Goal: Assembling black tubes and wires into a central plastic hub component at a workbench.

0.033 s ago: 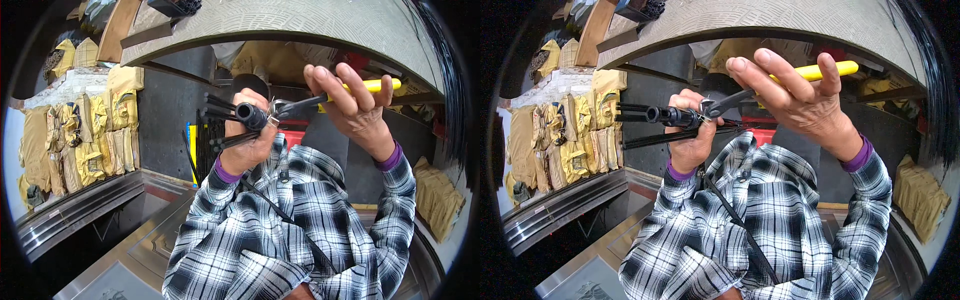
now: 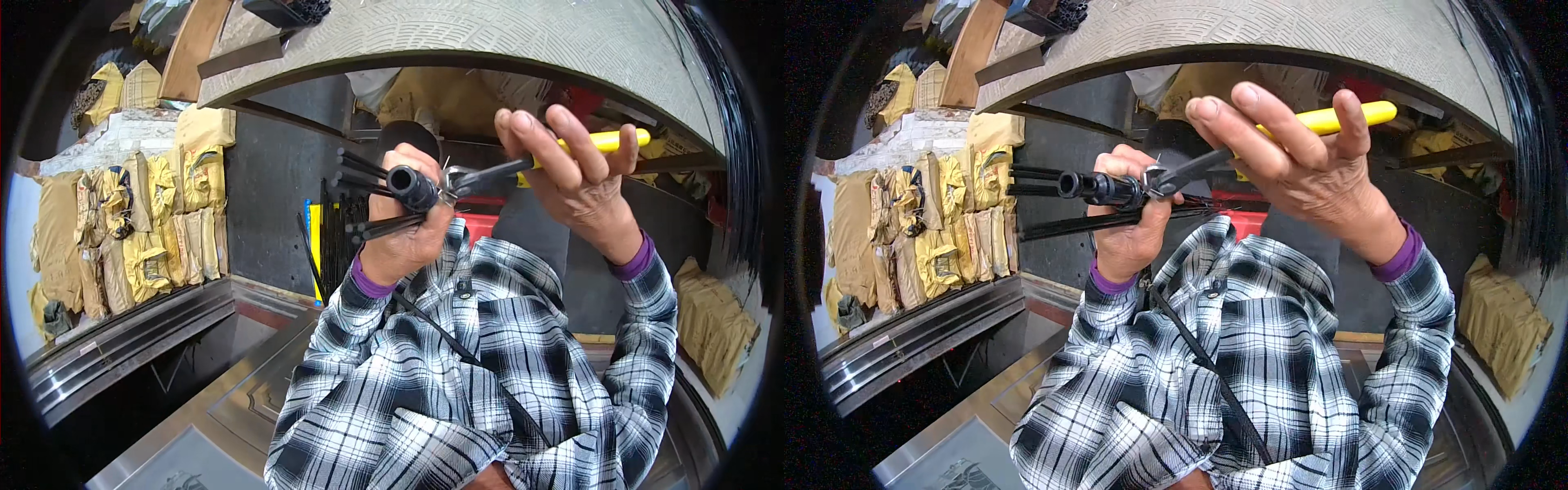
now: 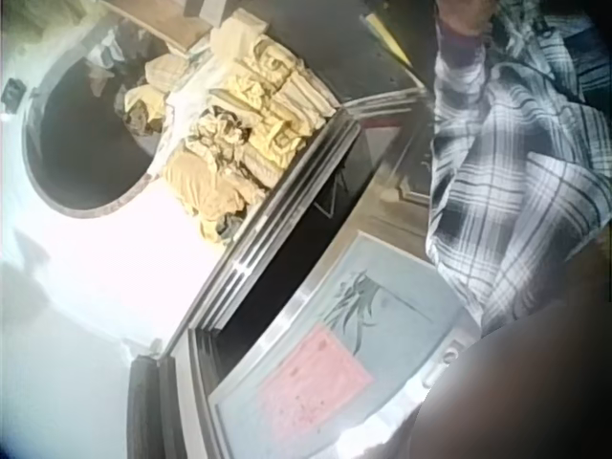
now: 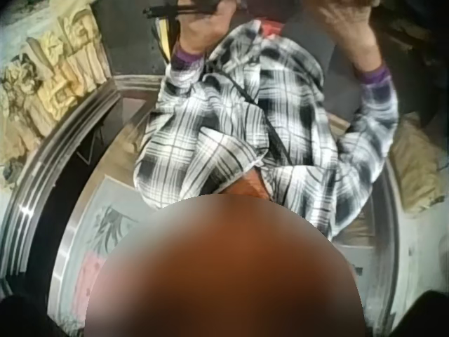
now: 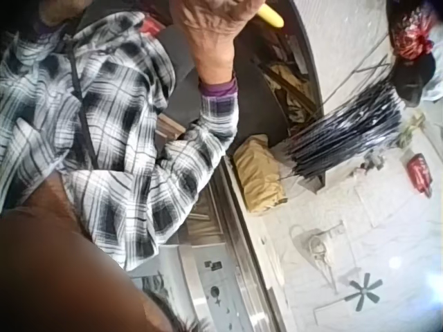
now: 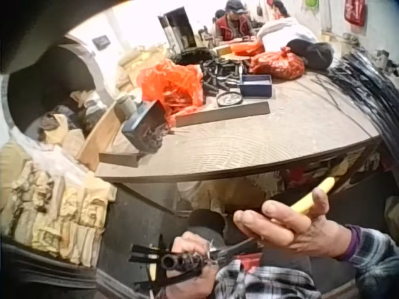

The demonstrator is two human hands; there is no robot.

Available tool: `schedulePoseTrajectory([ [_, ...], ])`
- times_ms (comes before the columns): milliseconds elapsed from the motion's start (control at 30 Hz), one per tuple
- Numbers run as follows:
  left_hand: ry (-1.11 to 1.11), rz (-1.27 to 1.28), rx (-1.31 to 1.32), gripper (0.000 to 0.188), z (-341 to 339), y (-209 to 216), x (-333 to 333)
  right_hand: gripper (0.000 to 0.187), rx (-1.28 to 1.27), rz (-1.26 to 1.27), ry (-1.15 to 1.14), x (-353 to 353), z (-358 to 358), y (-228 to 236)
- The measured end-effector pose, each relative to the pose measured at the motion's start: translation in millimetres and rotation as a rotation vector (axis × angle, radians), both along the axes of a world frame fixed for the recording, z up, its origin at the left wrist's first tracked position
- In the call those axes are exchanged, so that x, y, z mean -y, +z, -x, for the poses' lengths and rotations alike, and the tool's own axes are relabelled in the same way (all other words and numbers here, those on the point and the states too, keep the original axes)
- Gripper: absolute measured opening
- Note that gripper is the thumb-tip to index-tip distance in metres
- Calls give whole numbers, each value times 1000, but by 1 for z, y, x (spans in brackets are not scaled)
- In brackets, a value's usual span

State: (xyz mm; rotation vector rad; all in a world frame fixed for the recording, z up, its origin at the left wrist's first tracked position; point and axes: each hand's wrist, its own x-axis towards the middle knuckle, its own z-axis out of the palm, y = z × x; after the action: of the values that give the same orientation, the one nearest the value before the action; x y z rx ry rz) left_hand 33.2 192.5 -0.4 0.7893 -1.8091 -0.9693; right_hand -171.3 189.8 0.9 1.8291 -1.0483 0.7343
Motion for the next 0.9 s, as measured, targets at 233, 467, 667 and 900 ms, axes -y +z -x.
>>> schedulePoseTrajectory([
  [233, 63, -69, -153, 21, 6, 2, -5, 30, 103, 10, 41, -7, -4, -7],
  [467, -72, -40, -47, 26, -6, -4, 0, 32, 141, -1144, 541, -13, 31, 55],
  [667, -583, -244, 36, 60, -16, 20, 5, 53, 1194, -2884, 950, -23, 40, 20],
  [900, -318, -162, 9, 60, -15, 3, 3, 55, 256, -1237, 405, -52, 30, 58],
])
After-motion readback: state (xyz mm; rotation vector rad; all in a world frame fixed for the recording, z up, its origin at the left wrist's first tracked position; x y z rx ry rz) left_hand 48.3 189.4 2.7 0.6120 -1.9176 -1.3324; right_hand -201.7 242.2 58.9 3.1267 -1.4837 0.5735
